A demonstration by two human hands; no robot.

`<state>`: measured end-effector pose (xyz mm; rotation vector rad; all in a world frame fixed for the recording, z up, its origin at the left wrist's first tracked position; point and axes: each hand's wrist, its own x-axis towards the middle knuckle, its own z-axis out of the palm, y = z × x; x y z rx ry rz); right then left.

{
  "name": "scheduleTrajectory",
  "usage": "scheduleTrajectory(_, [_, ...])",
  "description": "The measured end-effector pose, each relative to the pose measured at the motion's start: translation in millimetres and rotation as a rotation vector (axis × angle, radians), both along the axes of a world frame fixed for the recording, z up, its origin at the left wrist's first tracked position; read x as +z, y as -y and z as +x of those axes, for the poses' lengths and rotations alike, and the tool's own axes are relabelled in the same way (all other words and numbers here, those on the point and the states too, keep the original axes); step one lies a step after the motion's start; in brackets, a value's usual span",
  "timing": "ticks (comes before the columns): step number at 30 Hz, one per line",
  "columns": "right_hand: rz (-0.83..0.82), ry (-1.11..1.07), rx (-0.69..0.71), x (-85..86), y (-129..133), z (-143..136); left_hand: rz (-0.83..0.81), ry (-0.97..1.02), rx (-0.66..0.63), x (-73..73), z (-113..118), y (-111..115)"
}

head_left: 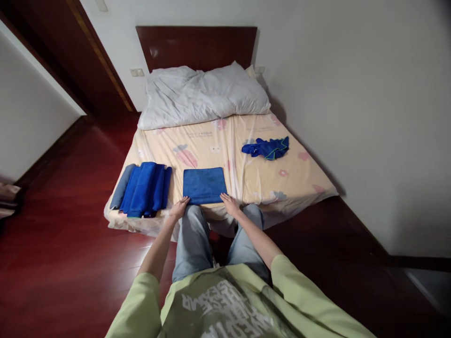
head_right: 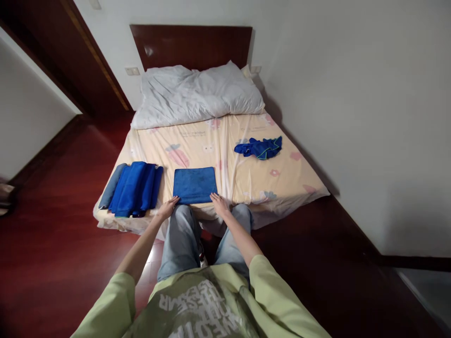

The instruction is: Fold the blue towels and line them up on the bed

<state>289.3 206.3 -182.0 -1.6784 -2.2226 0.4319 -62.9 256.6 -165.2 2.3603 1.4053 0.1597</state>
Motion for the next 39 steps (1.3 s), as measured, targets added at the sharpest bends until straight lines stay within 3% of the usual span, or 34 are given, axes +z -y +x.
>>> scheduleTrajectory(5, [-0.039, -0.019, -0.033, 4.8, 0.6, -1.8, -0.068, 0.044, 0.060, 8.0, 3.3, 0.9])
scheduleTrajectory(12, [-0.025, -0.213, -0.055, 4.4, -5.8, 2.7, -0.096, 0.106, 0.148, 3.6, 0.2, 1.7])
scheduleTrajectory(17, [-0.073, -0.462, -0.184, -4.3, -13.0, 11.5, -0.122, 0.181, 0.293, -0.6, -1.1, 0.4])
scheduleTrajectory(23, [-0.036, -0.710, -0.304, -23.4, -25.9, 23.1, -0.109, 0.481, 0.407, -9.3, -7.7, -10.0])
scheduleTrajectory(31, [0.016, -0.734, -0.284, -31.3, -31.1, 35.6, 0.016, 0.590, 0.403, -21.5, -8.4, -12.8])
scheduleTrajectory(39, [0.005, -0.753, -0.291, -18.6, -28.8, 38.1, 0.045, 0.616, 0.483, -28.2, -6.3, -15.4])
